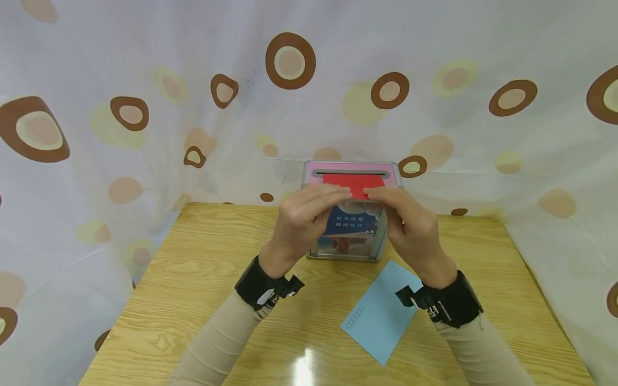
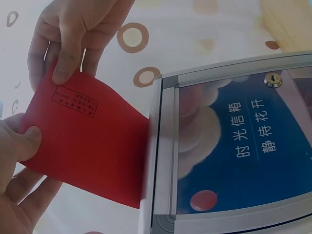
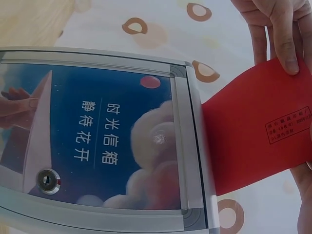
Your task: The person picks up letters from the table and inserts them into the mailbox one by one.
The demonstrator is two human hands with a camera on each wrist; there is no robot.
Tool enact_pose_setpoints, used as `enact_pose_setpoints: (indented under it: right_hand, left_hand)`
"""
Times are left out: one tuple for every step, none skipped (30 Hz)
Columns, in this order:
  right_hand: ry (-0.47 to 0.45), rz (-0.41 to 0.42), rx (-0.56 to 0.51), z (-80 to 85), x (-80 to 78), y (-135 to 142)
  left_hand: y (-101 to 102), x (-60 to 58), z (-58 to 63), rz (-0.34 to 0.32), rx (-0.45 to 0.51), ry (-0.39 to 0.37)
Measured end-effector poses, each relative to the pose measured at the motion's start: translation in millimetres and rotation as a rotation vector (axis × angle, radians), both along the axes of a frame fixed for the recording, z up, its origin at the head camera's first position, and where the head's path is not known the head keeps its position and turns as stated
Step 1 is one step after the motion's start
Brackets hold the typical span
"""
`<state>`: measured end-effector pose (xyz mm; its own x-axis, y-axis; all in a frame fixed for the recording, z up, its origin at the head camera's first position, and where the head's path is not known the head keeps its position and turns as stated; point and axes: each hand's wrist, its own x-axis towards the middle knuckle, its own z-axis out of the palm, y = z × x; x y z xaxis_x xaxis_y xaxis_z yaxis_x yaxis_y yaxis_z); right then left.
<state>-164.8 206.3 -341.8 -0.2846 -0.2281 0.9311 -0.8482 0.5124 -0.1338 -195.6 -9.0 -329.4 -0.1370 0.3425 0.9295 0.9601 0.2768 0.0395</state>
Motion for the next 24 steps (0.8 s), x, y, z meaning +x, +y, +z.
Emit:
enact_pose_setpoints:
  right_hand:
    - [0.0,0.004,0.001,-1.2,-0.5,0]
    - [-0.003,0.009,0.003,-2.2,-0.7,0]
    - [-0.006,0.014,0.006,-3.4,-1.2,1]
    - [-0.011,0.016,0.008,-4.4,-1.5,1]
    - [-0.017,0.017,0.01,-5.4,-1.8,1]
    - [-0.021,0.016,0.012,-6.4,-2.3,1]
    - [-0.03,0.016,0.012,-7.4,-2.4,1]
    - [-0.04,0.015,0.013,-8.3,-2.3,2]
    - [-0.047,0.014,0.012,-9.4,-2.5,2]
    - [-0.055,0.011,0.01,-10.3,-2.6,2]
    - [-0.062,0.008,0.01,-11.4,-2.8,2]
    - [-0.068,0.006,0.012,-12.4,-3.0,2]
    - [-0.076,0.002,0.012,-13.3,-3.0,2]
    - [-0.08,0.0,0.013,-14.0,-3.1,2]
    - [-0.083,-0.001,0.011,-14.4,-3.2,2]
    - [-0.087,-0.002,0.011,-14.8,-3.3,2]
    - [-0.091,-0.003,0.01,-15.2,-3.3,2]
    - [-0.092,-0.004,0.01,-15.7,-3.4,2]
    - [-0.095,-0.005,0.008,-16.1,-3.4,2]
    - [-0.097,-0.005,0.007,-16.6,-3.6,2]
    - [-0.101,-0.007,0.008,-17.2,-3.9,2]
    - [-0.105,-0.01,0.01,-18.0,-4.2,2]
    - [-0.108,-0.012,0.01,-18.7,-4.5,2]
    - [-0.111,-0.012,0.01,-19.3,-4.6,3]
  left_hand:
    - [0,0.1,-1.0,-0.001,0.0,-0.007]
    - [0,0.1,-1.9,-0.002,-0.002,-0.014]
    - [0,0.2,-2.7,-0.003,-0.003,-0.021]
    - [0,0.3,-3.6,-0.002,-0.004,-0.027]
    - [0,0.3,-4.5,0.0,-0.006,-0.031]
    - [0,0.3,-5.5,0.003,-0.008,-0.034]
    - [0,0.0,-6.4,0.005,-0.009,-0.039]
    - [0,-0.3,-7.4,0.008,-0.01,-0.042]
    - [0,-0.6,-8.3,0.01,-0.011,-0.045]
    - [0,-1.0,-9.3,0.012,-0.012,-0.049]
    - [0,-1.3,-10.2,0.013,-0.012,-0.051]
    - [0,-1.7,-11.1,0.014,-0.011,-0.054]
    - [0,-2.1,-12.0,0.014,-0.011,-0.057]
    - [1,-2.5,-12.9,0.015,-0.011,-0.057]
    - [1,-2.9,-13.7,0.017,-0.011,-0.057]
    - [1,-3.1,-14.3,0.018,-0.011,-0.057]
    - [1,-3.5,-15.0,0.02,-0.011,-0.057]
    - [1,-3.8,-15.7,0.021,-0.011,-0.057]
    - [1,-4.1,-16.3,0.024,-0.012,-0.057]
    - [2,-4.5,-16.9,0.026,-0.013,-0.057]
    - [2,-4.8,-17.6,0.028,-0.014,-0.059]
    - [2,-5.1,-18.2,0.03,-0.015,-0.061]
    - [2,-5.5,-19.0,0.032,-0.016,-0.063]
    - [2,-5.8,-19.6,0.035,-0.018,-0.064]
